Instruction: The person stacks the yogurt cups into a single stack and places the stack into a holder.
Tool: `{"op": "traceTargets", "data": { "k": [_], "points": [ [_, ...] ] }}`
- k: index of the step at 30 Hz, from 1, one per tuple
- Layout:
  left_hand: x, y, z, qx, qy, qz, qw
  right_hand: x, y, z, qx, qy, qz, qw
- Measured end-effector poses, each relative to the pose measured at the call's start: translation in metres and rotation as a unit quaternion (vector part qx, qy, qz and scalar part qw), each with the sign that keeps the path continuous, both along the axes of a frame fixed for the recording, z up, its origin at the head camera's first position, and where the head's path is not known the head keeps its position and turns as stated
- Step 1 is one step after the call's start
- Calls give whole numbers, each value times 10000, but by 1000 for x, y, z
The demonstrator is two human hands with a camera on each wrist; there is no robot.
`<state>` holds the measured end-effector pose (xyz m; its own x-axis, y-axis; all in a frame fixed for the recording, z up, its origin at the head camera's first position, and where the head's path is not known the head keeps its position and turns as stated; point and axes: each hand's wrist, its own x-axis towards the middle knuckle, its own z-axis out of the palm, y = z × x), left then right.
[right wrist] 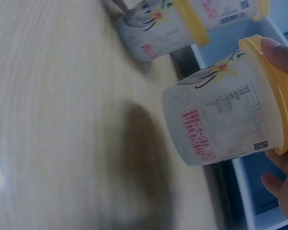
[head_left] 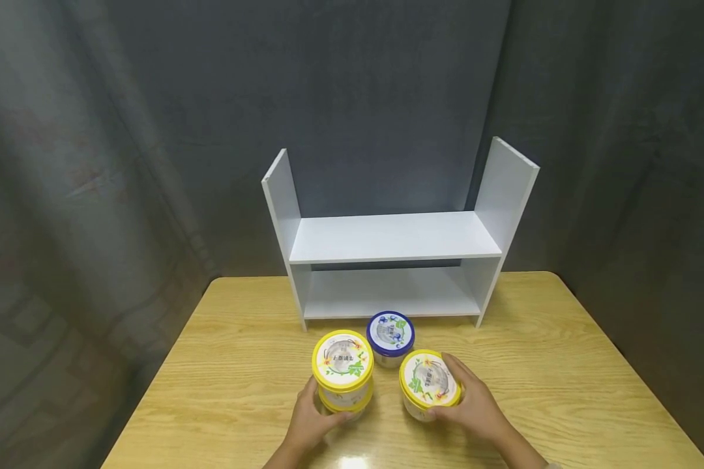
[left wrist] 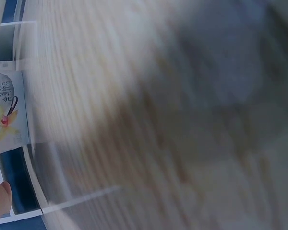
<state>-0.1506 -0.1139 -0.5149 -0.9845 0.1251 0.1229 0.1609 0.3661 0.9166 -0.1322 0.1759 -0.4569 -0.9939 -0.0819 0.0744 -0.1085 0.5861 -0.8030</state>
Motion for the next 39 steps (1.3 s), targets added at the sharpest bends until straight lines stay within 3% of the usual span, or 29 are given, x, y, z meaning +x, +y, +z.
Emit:
{"op": "traceTargets", "data": {
  "k": [14, 25, 34, 37, 39],
  "points": [
    [-1, -2, -3, -45, -38, 66, 10000, -13, -4, 29, -53, 750, 178, 9970],
    [-1, -1, 0, -5, -87, 6, 10000, -17, -2, 65, 61, 1024, 371, 9940],
    [0, 0, -1, -80, 330, 33, 9994, -25, -3, 91, 139, 1157, 592, 9914],
    [4, 2, 12, -77, 188, -8, 9998, -26, -5, 101, 159, 1119, 643, 9915],
    [4, 2, 14, -38, 8, -2, 10000, -27, -7, 108, 188, 1160, 704, 9906]
  ]
}}
